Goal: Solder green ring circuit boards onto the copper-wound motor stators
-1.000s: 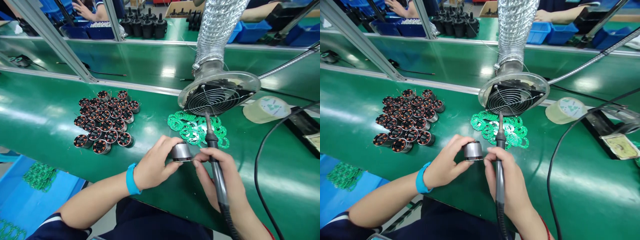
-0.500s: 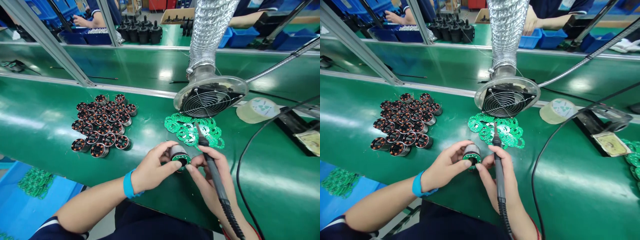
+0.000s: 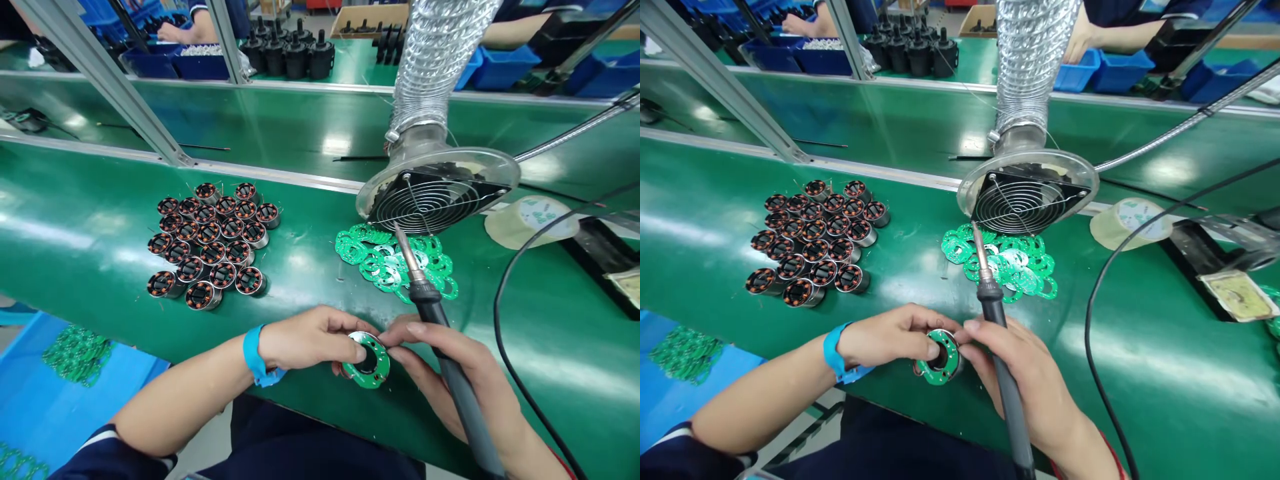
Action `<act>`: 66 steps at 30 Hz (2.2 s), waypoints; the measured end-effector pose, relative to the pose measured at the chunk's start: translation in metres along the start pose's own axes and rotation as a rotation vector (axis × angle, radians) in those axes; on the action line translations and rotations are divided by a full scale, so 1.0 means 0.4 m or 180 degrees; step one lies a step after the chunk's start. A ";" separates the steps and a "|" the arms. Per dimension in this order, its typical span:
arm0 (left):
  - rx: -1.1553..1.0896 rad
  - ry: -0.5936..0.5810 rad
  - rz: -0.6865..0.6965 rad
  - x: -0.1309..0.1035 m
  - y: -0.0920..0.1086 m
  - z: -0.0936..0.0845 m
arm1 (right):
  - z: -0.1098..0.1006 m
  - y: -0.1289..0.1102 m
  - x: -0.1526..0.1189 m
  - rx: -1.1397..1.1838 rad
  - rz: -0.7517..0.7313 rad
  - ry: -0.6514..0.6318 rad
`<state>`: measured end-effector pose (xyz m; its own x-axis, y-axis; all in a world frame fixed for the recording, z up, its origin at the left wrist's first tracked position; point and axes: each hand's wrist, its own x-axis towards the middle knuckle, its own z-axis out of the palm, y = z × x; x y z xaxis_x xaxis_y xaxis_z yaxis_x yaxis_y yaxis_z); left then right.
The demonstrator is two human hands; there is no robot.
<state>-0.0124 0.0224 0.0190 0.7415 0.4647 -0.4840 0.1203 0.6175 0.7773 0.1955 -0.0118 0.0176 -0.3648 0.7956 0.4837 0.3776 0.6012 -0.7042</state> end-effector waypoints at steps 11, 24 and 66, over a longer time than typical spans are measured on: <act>0.4598 0.2022 0.2461 0.000 -0.045 0.016 | 0.031 0.000 -0.016 -0.0558 0.0620 -0.0047; 0.0733 0.1156 0.0725 0.012 -0.029 0.028 | 0.054 -0.002 -0.056 0.0440 0.1341 0.0708; 0.0849 0.0448 0.0327 0.002 -0.011 0.017 | 0.033 -0.001 -0.028 0.0634 0.1355 -0.0017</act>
<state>-0.0078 0.0158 0.0179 0.6624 0.6108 -0.4338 0.2321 0.3833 0.8940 0.1881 -0.0220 0.0055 -0.2175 0.9676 0.1279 0.3242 0.1952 -0.9256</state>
